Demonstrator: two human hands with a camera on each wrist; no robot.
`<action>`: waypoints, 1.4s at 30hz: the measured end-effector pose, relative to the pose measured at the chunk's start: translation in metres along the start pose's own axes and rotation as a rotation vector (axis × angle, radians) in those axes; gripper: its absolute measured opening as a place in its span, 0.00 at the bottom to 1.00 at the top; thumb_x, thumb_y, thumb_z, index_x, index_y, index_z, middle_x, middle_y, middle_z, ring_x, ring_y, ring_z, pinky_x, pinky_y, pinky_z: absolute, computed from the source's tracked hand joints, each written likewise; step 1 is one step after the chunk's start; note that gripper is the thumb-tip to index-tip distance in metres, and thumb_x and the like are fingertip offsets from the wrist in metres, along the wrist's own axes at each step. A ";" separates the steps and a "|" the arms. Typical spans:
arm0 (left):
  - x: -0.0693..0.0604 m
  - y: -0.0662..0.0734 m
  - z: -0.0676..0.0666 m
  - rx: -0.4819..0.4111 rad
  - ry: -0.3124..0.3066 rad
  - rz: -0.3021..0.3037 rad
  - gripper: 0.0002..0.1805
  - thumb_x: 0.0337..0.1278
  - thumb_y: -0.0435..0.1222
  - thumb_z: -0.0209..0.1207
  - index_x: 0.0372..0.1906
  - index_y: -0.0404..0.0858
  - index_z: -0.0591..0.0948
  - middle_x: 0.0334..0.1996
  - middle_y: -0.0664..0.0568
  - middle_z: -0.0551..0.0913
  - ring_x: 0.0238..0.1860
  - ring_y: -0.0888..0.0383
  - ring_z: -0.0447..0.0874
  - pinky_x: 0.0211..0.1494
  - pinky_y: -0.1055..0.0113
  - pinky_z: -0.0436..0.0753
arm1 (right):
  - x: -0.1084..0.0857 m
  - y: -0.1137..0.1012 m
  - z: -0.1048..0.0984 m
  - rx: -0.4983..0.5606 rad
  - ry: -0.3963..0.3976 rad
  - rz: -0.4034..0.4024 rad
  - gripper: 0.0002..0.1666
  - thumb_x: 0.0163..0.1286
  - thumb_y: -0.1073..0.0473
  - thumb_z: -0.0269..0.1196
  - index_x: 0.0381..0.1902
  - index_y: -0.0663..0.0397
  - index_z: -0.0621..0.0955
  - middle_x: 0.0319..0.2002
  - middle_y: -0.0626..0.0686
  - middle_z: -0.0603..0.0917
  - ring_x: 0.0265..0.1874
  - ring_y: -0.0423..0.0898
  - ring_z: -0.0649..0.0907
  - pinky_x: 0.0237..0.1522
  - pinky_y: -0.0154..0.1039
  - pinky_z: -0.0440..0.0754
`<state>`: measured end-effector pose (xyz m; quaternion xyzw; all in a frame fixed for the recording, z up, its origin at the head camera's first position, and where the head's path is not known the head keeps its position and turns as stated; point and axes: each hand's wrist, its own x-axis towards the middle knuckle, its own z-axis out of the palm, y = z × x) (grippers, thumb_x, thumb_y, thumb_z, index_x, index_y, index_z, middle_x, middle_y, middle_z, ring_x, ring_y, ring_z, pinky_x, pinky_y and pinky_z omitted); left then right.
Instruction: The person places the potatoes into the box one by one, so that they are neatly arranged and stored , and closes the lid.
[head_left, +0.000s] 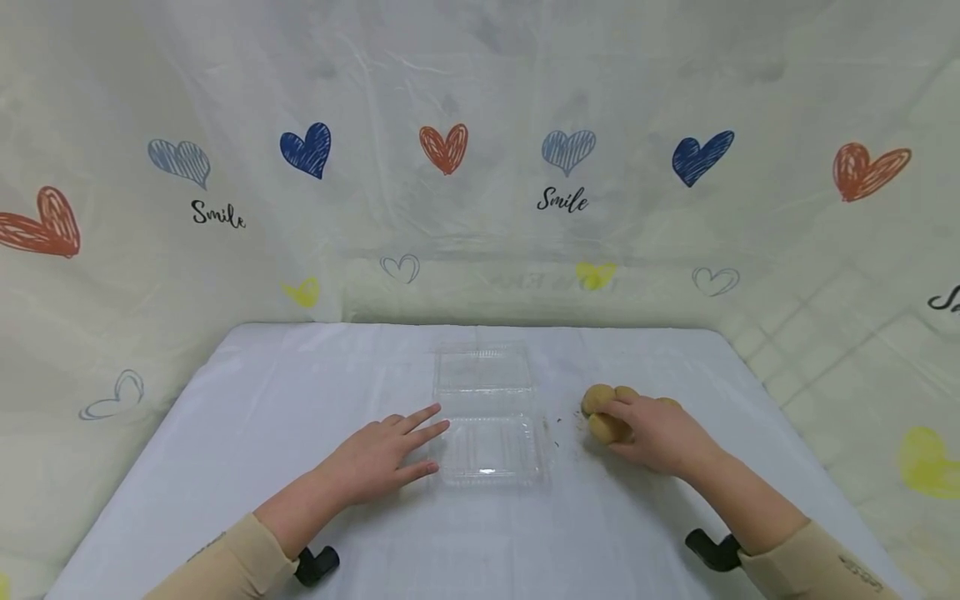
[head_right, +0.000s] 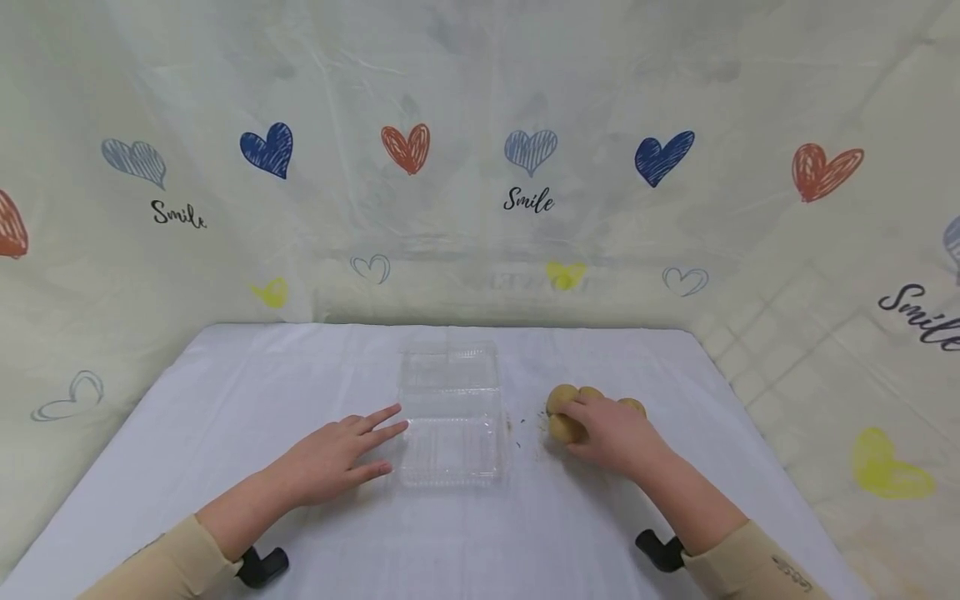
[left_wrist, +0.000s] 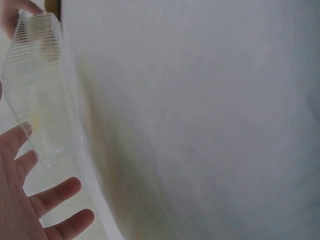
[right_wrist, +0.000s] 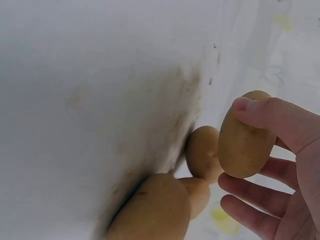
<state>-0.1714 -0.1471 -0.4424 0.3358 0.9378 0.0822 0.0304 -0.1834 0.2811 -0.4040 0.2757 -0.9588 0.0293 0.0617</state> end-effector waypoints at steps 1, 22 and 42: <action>0.000 0.000 0.000 0.000 0.000 -0.002 0.36 0.70 0.64 0.44 0.77 0.58 0.59 0.79 0.61 0.51 0.65 0.51 0.71 0.60 0.48 0.74 | 0.001 -0.002 -0.002 0.013 -0.001 0.007 0.25 0.52 0.52 0.78 0.48 0.45 0.83 0.35 0.41 0.74 0.22 0.37 0.71 0.26 0.38 0.73; 0.003 0.001 0.000 0.000 -0.006 0.001 0.37 0.69 0.66 0.41 0.78 0.60 0.58 0.79 0.62 0.51 0.65 0.52 0.71 0.61 0.48 0.73 | 0.040 -0.048 -0.021 0.249 -0.087 0.011 0.25 0.58 0.50 0.73 0.54 0.38 0.82 0.46 0.33 0.80 0.37 0.34 0.79 0.35 0.36 0.77; 0.001 0.001 0.000 -0.039 -0.007 -0.015 0.38 0.68 0.68 0.40 0.77 0.58 0.61 0.78 0.60 0.53 0.64 0.50 0.73 0.61 0.47 0.74 | 0.080 -0.099 0.002 0.288 -0.220 -0.083 0.23 0.59 0.50 0.72 0.52 0.40 0.82 0.41 0.35 0.79 0.37 0.35 0.77 0.43 0.37 0.77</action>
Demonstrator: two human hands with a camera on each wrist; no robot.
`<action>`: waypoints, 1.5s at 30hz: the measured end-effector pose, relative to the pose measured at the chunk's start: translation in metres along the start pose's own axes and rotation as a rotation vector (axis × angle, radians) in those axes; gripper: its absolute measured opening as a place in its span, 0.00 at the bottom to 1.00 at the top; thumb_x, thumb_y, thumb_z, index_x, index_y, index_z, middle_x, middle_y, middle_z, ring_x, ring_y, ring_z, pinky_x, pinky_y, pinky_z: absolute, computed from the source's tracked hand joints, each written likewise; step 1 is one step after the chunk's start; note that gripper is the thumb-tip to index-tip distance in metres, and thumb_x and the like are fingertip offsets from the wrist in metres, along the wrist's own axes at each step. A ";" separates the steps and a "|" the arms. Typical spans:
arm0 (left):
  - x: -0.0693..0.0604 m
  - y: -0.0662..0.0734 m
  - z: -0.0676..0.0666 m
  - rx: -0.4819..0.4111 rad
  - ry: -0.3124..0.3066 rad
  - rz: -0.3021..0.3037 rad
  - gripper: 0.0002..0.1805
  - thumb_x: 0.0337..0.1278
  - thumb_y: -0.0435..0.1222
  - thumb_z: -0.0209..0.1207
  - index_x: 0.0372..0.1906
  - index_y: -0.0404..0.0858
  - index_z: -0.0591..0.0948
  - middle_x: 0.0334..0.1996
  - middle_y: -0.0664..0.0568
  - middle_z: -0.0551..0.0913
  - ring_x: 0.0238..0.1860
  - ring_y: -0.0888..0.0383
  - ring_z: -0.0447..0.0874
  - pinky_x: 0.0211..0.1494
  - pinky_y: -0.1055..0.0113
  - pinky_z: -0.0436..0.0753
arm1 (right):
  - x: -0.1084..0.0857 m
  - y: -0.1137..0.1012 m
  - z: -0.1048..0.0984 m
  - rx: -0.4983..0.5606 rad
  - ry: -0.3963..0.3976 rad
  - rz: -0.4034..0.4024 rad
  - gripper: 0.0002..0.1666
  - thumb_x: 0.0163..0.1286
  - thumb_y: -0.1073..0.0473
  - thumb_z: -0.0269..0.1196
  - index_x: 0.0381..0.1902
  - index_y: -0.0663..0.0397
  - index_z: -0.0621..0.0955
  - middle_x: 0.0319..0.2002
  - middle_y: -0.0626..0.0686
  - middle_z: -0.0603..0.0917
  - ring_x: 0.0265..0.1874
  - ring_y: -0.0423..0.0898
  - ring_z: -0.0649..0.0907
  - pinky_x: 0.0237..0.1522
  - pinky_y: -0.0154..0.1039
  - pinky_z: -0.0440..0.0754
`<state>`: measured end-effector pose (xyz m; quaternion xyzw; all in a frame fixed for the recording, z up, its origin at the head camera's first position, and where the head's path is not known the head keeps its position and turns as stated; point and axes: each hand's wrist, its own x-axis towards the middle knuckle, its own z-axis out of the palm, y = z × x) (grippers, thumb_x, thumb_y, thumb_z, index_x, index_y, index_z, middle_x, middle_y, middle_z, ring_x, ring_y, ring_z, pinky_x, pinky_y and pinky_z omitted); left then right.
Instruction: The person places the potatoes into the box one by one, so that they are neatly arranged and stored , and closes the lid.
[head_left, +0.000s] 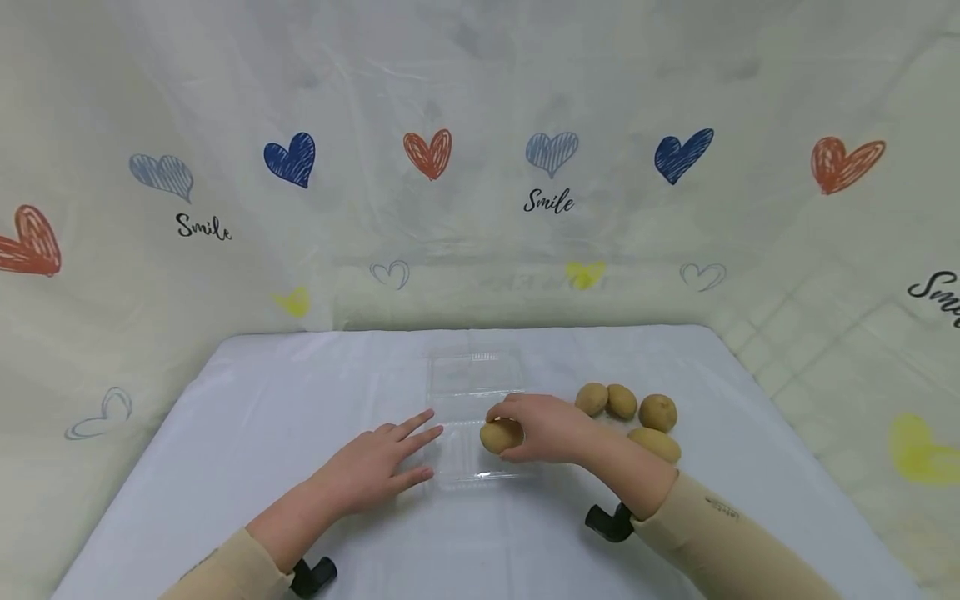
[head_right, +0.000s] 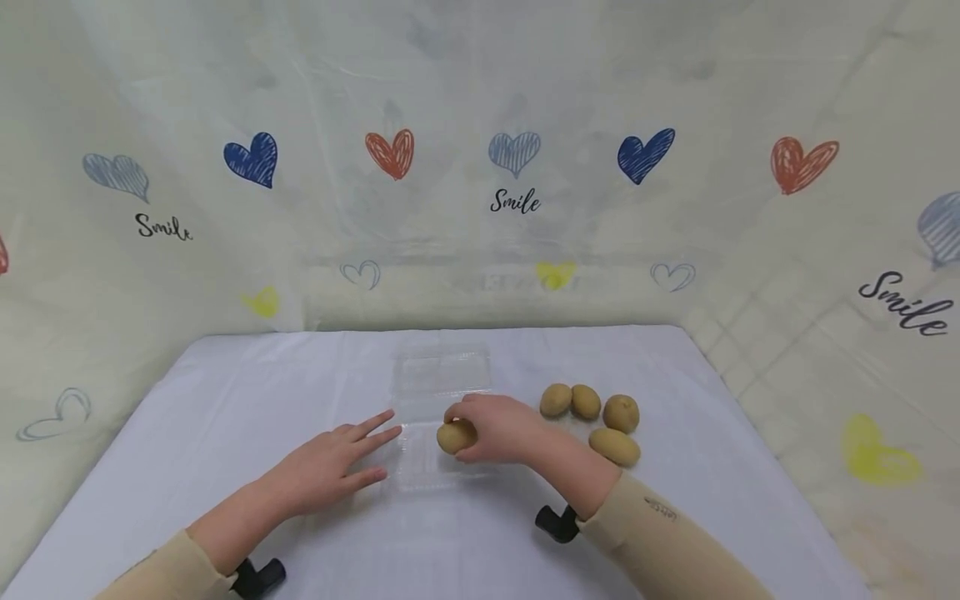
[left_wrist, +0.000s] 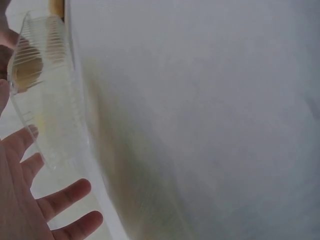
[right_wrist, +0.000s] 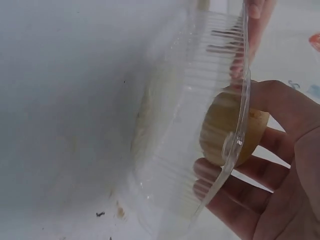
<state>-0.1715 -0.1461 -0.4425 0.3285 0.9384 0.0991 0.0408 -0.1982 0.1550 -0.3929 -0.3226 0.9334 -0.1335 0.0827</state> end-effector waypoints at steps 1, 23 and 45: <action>0.000 0.000 0.000 -0.004 0.000 -0.001 0.38 0.68 0.67 0.41 0.77 0.58 0.61 0.78 0.60 0.53 0.64 0.50 0.73 0.61 0.47 0.74 | 0.002 -0.001 0.001 0.002 -0.011 -0.001 0.22 0.58 0.51 0.72 0.52 0.40 0.83 0.40 0.35 0.79 0.37 0.35 0.77 0.43 0.37 0.77; 0.000 0.001 0.004 -0.038 -0.020 0.002 0.39 0.66 0.70 0.38 0.78 0.59 0.58 0.79 0.61 0.50 0.65 0.49 0.72 0.62 0.49 0.73 | 0.019 -0.010 0.016 -0.049 -0.207 0.054 0.23 0.57 0.52 0.74 0.51 0.43 0.85 0.41 0.39 0.81 0.35 0.37 0.76 0.44 0.37 0.77; 0.002 0.001 0.001 -0.102 -0.066 -0.051 0.39 0.66 0.63 0.51 0.78 0.59 0.57 0.79 0.63 0.49 0.66 0.47 0.71 0.63 0.47 0.73 | 0.025 -0.009 0.010 0.131 -0.279 0.022 0.22 0.64 0.54 0.70 0.56 0.45 0.85 0.45 0.39 0.84 0.41 0.36 0.80 0.50 0.38 0.79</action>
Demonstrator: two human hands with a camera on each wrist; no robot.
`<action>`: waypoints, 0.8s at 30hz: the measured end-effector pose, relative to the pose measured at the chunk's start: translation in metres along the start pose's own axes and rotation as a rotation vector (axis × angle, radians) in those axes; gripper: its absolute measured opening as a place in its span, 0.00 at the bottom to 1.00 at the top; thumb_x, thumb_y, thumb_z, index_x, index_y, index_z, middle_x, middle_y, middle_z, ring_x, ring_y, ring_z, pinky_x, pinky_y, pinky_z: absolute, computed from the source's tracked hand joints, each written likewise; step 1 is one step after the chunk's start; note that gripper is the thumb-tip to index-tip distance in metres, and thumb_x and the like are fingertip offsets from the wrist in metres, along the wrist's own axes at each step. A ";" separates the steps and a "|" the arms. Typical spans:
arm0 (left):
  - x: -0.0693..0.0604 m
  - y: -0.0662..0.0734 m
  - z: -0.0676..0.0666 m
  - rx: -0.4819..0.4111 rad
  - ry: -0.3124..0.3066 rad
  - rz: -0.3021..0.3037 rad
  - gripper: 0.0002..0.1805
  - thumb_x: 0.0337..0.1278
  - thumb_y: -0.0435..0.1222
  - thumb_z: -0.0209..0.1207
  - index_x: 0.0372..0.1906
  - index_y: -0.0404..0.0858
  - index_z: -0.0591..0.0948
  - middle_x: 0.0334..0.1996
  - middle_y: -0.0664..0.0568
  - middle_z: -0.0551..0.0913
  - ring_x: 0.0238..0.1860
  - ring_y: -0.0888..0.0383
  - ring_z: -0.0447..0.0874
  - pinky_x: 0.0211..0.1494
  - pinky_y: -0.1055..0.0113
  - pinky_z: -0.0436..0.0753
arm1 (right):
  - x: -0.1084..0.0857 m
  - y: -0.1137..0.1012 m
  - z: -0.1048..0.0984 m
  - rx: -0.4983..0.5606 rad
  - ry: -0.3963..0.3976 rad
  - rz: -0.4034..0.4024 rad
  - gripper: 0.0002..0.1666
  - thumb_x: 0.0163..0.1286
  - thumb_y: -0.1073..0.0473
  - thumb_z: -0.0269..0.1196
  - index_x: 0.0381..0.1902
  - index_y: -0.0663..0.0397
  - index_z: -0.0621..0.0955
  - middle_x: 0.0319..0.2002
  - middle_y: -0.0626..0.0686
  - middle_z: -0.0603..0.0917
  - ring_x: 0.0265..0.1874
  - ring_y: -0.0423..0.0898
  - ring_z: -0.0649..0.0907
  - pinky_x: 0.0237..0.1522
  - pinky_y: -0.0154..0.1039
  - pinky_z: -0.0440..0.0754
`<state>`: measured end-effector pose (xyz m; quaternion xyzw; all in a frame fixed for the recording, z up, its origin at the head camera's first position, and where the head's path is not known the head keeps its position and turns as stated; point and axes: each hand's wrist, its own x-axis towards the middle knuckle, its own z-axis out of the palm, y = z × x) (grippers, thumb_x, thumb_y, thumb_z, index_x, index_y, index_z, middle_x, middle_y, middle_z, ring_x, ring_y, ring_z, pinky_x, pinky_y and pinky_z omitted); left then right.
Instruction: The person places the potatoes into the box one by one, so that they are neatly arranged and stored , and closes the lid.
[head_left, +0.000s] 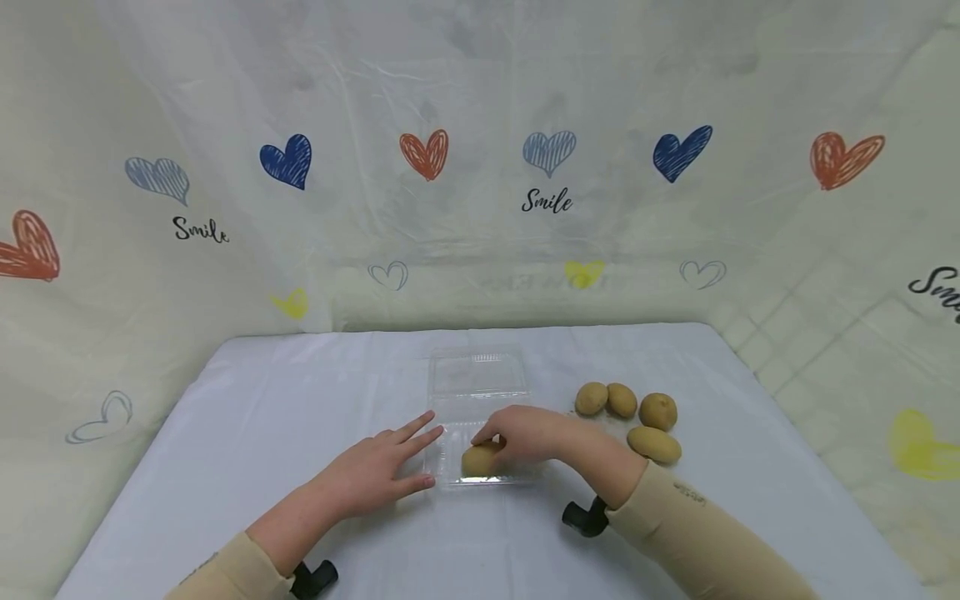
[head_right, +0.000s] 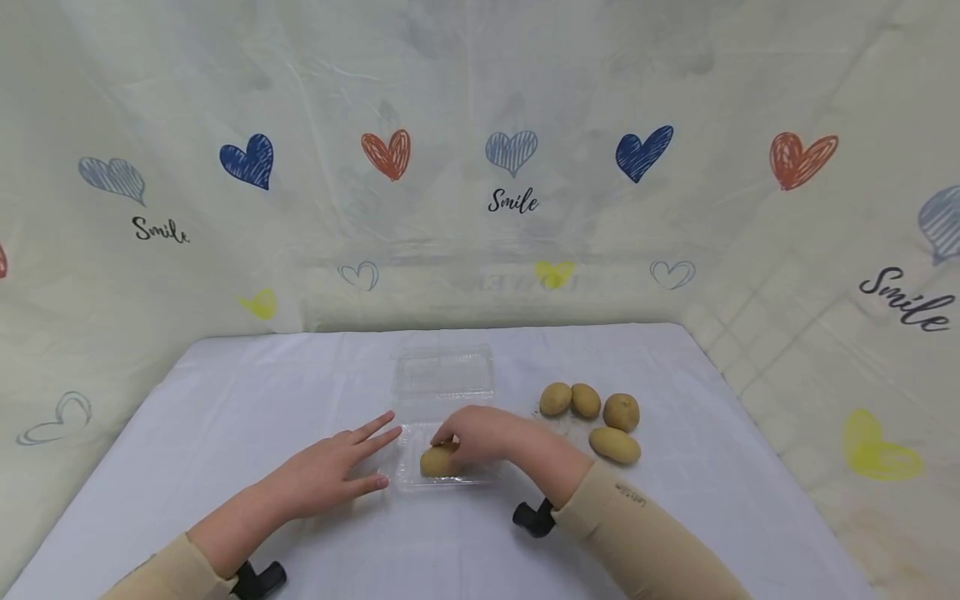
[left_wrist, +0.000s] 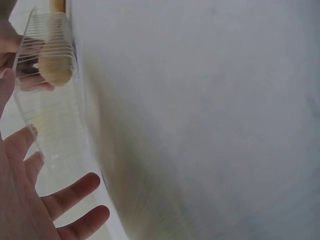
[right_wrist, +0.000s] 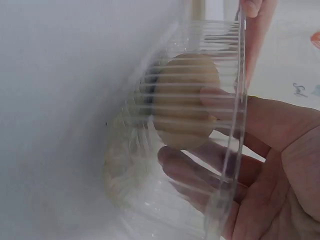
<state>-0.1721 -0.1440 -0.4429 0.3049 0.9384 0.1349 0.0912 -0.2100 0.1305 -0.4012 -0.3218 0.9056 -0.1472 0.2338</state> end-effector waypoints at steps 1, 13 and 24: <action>0.000 0.000 0.000 -0.002 0.000 0.001 0.39 0.66 0.63 0.51 0.78 0.59 0.57 0.79 0.63 0.49 0.66 0.47 0.71 0.62 0.47 0.73 | 0.001 -0.001 0.000 0.011 0.003 -0.008 0.22 0.64 0.54 0.71 0.56 0.46 0.85 0.45 0.39 0.85 0.41 0.36 0.80 0.50 0.38 0.79; 0.000 0.000 -0.001 -0.012 0.001 0.004 0.40 0.65 0.65 0.50 0.78 0.59 0.57 0.79 0.64 0.48 0.67 0.46 0.71 0.62 0.47 0.74 | 0.015 -0.010 0.009 0.051 0.030 -0.063 0.22 0.63 0.52 0.72 0.55 0.44 0.86 0.43 0.36 0.84 0.38 0.32 0.80 0.46 0.32 0.79; -0.001 0.000 -0.002 -0.012 -0.010 0.019 0.41 0.64 0.68 0.46 0.78 0.58 0.57 0.79 0.61 0.49 0.66 0.46 0.71 0.62 0.46 0.74 | 0.019 -0.011 0.017 0.114 0.061 -0.076 0.22 0.62 0.51 0.72 0.55 0.42 0.86 0.42 0.35 0.83 0.39 0.32 0.81 0.45 0.32 0.79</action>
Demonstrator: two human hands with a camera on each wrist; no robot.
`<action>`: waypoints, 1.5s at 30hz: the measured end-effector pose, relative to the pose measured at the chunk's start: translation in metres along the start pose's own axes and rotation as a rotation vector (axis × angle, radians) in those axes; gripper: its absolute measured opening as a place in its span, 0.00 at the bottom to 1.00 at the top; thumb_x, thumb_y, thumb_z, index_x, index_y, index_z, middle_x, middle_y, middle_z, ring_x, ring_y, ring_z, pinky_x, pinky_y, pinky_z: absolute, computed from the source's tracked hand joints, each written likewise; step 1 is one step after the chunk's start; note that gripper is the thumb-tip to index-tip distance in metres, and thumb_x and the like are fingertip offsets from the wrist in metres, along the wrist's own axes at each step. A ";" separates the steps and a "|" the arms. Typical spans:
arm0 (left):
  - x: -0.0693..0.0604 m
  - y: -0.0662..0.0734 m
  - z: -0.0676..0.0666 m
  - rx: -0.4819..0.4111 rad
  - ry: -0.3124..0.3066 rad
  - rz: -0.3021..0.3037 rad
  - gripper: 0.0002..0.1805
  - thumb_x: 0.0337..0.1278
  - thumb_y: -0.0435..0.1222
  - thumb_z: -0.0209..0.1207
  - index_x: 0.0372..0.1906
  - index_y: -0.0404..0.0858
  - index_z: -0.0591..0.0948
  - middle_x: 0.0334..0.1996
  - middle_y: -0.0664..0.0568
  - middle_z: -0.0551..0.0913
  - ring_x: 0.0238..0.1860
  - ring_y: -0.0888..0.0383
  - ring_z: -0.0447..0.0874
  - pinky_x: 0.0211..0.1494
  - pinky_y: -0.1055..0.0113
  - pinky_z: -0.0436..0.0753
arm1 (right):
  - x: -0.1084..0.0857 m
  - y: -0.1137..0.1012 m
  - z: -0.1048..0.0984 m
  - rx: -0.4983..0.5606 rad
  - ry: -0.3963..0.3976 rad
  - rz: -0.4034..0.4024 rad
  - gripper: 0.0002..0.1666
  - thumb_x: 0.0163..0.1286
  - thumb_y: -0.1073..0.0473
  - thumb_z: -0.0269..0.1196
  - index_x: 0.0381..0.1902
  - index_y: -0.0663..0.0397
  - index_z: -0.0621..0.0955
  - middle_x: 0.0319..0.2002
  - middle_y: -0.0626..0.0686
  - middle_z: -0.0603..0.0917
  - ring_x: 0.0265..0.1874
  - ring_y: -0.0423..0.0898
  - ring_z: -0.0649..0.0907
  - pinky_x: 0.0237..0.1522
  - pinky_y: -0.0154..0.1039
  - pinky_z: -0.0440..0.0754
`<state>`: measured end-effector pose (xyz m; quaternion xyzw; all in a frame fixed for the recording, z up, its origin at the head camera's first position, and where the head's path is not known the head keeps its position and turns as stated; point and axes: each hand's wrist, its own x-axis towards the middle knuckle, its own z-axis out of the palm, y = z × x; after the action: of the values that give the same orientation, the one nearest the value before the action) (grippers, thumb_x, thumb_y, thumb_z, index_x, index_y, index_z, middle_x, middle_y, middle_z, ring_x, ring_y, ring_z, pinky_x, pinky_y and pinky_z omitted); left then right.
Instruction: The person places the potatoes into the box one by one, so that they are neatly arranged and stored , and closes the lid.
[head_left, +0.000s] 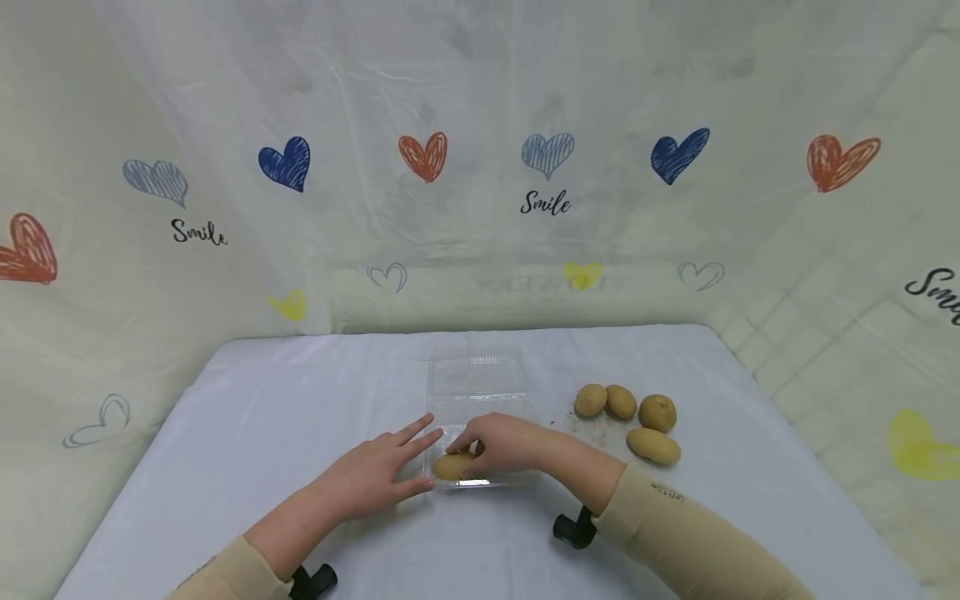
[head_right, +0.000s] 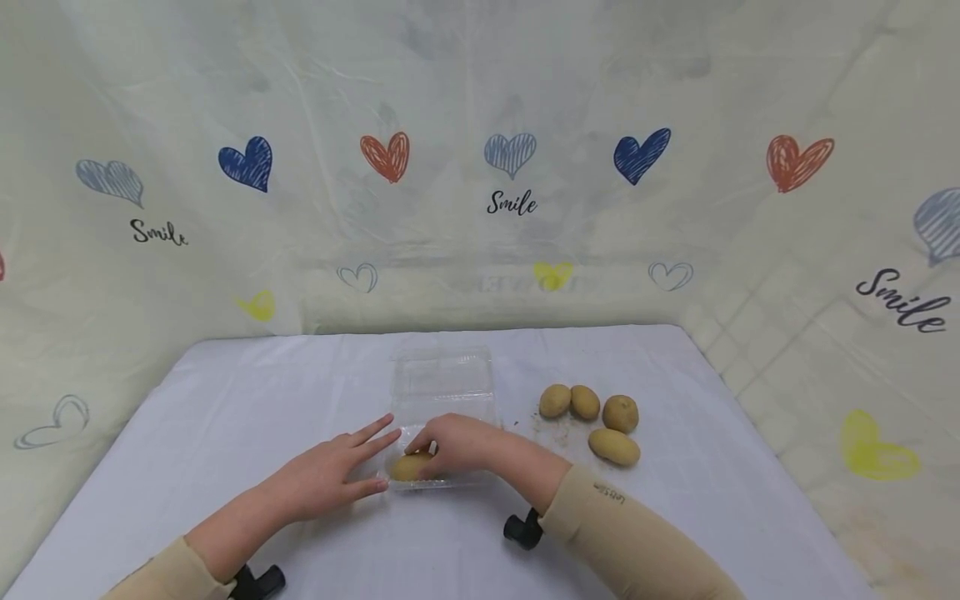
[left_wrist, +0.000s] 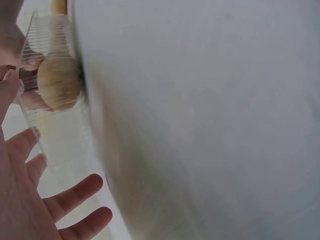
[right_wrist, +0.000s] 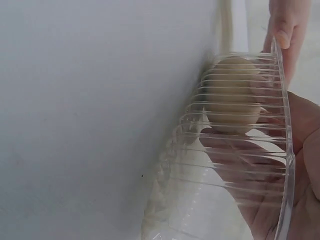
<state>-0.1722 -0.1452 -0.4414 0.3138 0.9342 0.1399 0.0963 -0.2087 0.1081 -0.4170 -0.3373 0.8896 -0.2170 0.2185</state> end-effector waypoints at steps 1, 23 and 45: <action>0.000 0.000 0.000 0.001 0.000 0.000 0.41 0.64 0.69 0.45 0.78 0.58 0.57 0.79 0.61 0.49 0.66 0.46 0.71 0.62 0.46 0.73 | 0.000 0.000 0.000 0.004 -0.001 -0.001 0.22 0.62 0.51 0.72 0.55 0.41 0.86 0.43 0.35 0.83 0.39 0.32 0.81 0.45 0.32 0.79; 0.002 0.001 0.001 0.037 -0.002 -0.017 0.41 0.63 0.69 0.46 0.78 0.60 0.58 0.79 0.63 0.48 0.65 0.47 0.72 0.61 0.47 0.75 | -0.004 0.009 -0.007 0.080 0.032 0.021 0.18 0.65 0.46 0.69 0.52 0.38 0.86 0.43 0.36 0.84 0.40 0.35 0.82 0.45 0.35 0.80; -0.001 0.005 0.001 0.045 0.025 -0.023 0.40 0.64 0.67 0.48 0.78 0.59 0.59 0.79 0.63 0.50 0.64 0.47 0.73 0.62 0.48 0.74 | -0.051 0.026 -0.035 0.128 0.221 -0.009 0.14 0.69 0.52 0.67 0.52 0.40 0.85 0.50 0.47 0.86 0.42 0.39 0.83 0.45 0.37 0.81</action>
<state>-0.1685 -0.1414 -0.4403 0.3035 0.9417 0.1216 0.0789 -0.2055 0.1697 -0.3902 -0.3010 0.8910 -0.3100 0.1394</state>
